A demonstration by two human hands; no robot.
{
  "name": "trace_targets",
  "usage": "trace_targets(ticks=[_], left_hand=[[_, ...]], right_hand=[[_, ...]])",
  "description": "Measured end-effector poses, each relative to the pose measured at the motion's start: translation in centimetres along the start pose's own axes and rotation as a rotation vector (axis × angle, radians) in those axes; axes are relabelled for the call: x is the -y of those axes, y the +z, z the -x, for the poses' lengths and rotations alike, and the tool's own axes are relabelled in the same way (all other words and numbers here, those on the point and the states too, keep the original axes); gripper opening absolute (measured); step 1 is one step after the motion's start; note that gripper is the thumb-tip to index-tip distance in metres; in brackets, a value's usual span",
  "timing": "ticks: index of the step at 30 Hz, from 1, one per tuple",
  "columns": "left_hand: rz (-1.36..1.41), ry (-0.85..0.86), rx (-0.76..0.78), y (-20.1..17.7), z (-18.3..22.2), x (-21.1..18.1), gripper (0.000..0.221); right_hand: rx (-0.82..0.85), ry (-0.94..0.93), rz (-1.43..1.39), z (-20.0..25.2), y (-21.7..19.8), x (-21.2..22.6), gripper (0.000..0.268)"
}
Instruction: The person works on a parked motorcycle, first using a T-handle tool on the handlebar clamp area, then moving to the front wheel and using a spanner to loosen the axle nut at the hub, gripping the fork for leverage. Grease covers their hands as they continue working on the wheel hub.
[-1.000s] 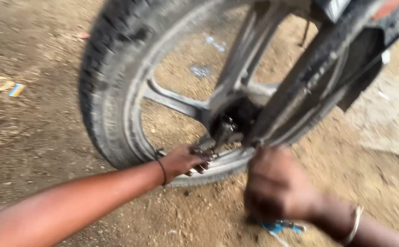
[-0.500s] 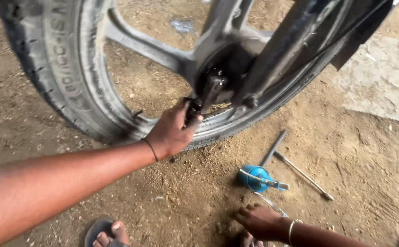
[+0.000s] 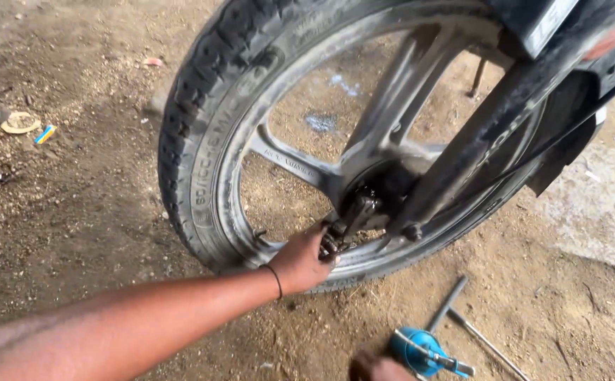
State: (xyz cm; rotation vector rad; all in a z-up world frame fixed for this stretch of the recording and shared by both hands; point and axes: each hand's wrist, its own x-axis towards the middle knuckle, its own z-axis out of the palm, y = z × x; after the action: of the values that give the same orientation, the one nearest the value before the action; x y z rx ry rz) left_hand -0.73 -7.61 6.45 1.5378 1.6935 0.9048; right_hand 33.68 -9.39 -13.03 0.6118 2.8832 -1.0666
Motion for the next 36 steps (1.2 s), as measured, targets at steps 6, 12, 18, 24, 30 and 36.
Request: trace_targets(ticks=[6, 12, 18, 24, 30, 36], left_hand=[[-0.046, 0.126, -0.135, 0.9, -0.7, 1.4, 0.039], [-0.019, -0.12, 0.081, -1.3, -0.3, -3.2, 0.043], [0.01, -0.023, 0.056, -0.9, -0.6, -1.8, 0.038], [0.069, 0.016, -0.002, -0.4, -1.0, -0.6, 0.041], [0.073, -0.086, 0.002, -1.0, -0.3, -1.0, 0.034], [0.125, -0.16, 0.142, -2.3, -0.6, -1.5, 0.023]], right_hand=[[-0.402, 0.259, -0.292, -11.6, -19.3, 15.4, 0.019], [-0.493, 0.426, -0.526, -14.9, -19.4, 15.0, 0.021], [-0.567, 0.492, -0.805, -14.8, -18.8, 14.3, 0.018], [-0.627, 0.545, -1.017, -15.2, -18.6, 14.8, 0.018], [-0.684, 0.415, -0.933, -15.4, -16.6, 12.9, 0.014], [-0.69, 0.297, -0.888, -15.3, -17.1, 13.8, 0.012]])
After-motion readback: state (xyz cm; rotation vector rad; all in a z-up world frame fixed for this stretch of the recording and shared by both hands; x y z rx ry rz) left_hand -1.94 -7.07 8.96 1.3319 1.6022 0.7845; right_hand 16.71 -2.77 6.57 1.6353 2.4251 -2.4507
